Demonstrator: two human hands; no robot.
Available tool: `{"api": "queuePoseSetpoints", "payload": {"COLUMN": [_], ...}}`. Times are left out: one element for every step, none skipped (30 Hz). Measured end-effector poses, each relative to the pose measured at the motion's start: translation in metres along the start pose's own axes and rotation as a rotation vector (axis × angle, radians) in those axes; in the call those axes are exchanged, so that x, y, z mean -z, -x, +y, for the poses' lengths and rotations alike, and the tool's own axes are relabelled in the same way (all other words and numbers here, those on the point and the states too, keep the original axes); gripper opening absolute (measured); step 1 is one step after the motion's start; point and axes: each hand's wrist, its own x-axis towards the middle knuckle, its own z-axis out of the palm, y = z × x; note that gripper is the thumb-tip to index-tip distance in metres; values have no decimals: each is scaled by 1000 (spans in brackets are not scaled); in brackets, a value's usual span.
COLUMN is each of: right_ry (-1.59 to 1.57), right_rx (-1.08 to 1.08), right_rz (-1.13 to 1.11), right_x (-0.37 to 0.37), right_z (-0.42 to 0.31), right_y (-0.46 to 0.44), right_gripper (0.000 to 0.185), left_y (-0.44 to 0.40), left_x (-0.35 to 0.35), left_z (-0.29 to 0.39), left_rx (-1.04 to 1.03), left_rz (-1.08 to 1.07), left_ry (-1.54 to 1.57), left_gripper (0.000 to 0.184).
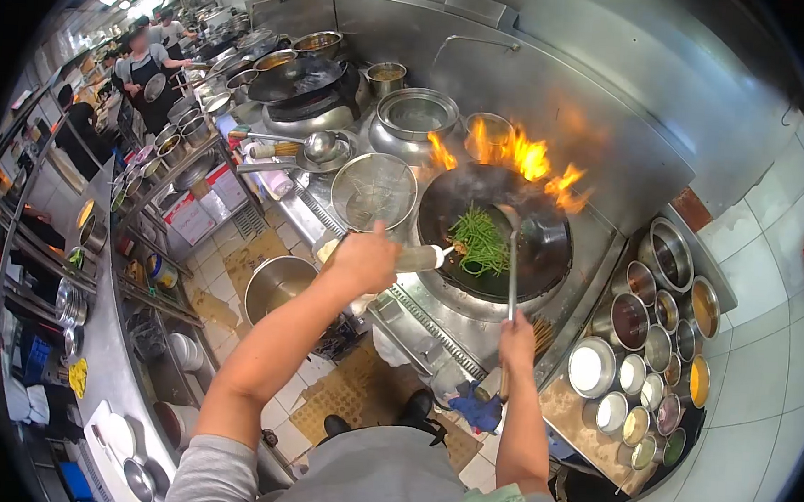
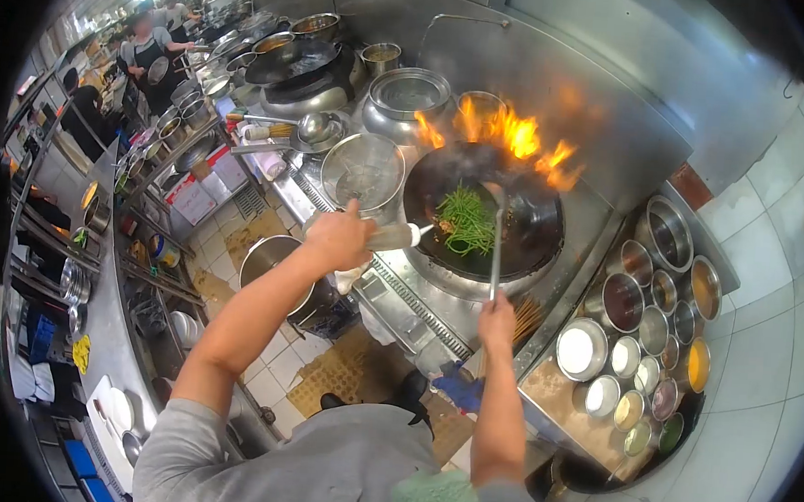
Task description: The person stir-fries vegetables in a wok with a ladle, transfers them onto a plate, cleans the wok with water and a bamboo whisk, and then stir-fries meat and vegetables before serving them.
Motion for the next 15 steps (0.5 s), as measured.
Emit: {"api": "queuePoseSetpoints", "payload": {"right_ry": [31,19,6,3,-2,-7,-26,39,106,169,203,238,163,86,9], "right_rx": [52,45,35,-33,-105,-181,-269,-102,67,238,228,222,129,35,-60], "right_rz": [76,151,226,182,136,88,36,90,142,194,219,241,142,45,-50], "right_x": [-3,1,3,15,40,54,54,49,42,35,31,32,40,50,53], "right_z": [18,25,26,9,-32,-57,-60,-45,-23,-2,-1,-11,-23,-36,-42], "right_y": [-17,-31,-39,-37,-23,-11,-7,-4,6,18,42,70,92,113,122], "right_gripper": [51,50,49,49,50,52,51,50,50,49,48,48,48,48,49], "left_y": [-13,-13,-9,-5,-1,2,5,7,10,15,20,26,33,40,49], "left_x": [-15,-8,2,10,14,14,12,11,7,2,-5,-13,-22,-32,-44], "left_z": [3,7,14,17,16,13,6,-1,-7,-12,-18,-24,-30,-36,-41], "left_rx": [-12,-5,0,4,6,2,-1,-5,-4,-1,3,6,12,15,49], "left_rz": [58,78,95,110,120,136,153,170,199,230,258,302,348,395,423], "left_ry": [-22,2,26,51,89,157,225,291,368,442,517,596,675,750,830], "left_gripper": [50,45,41,37,40,46,53,59,61,63,64,65,65,65,65]}}
